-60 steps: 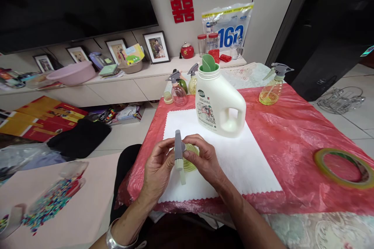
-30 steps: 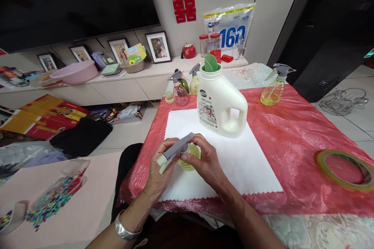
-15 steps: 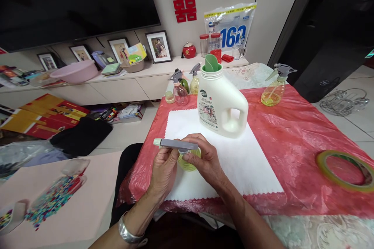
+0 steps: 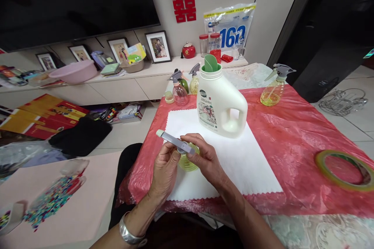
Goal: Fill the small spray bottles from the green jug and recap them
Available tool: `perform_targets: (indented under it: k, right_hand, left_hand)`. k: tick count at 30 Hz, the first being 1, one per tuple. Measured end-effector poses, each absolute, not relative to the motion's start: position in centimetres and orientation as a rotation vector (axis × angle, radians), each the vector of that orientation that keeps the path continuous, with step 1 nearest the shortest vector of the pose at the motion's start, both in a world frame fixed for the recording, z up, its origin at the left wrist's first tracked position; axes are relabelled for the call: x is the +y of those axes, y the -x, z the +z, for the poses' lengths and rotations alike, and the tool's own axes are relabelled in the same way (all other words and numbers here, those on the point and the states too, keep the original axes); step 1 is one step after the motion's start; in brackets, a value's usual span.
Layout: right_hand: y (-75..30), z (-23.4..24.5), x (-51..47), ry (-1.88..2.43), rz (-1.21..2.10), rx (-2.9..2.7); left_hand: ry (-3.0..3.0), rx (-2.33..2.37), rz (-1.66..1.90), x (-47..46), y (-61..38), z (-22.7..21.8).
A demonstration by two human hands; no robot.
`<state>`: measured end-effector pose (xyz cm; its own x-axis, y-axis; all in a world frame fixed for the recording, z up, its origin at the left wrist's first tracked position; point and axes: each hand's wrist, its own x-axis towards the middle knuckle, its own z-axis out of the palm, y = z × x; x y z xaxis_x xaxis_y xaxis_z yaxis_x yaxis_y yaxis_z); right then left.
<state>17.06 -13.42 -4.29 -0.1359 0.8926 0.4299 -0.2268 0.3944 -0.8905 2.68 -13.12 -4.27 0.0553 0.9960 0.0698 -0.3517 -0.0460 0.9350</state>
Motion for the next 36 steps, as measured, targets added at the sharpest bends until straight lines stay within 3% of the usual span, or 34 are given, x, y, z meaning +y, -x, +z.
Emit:
perform_targets:
  k: [16,36]
  right_hand:
    - [-16.3,-4.4,-13.6,0.713,0.977,-1.294]
    - [-16.4,-4.2,-13.5,0.719,1.079,-1.293]
  left_hand:
    - [-1.053,0.808,1.400,-13.3,-2.5,-4.5]
    - [-1.006,0.836,1.419,-13.3,-2.4,-3.6]
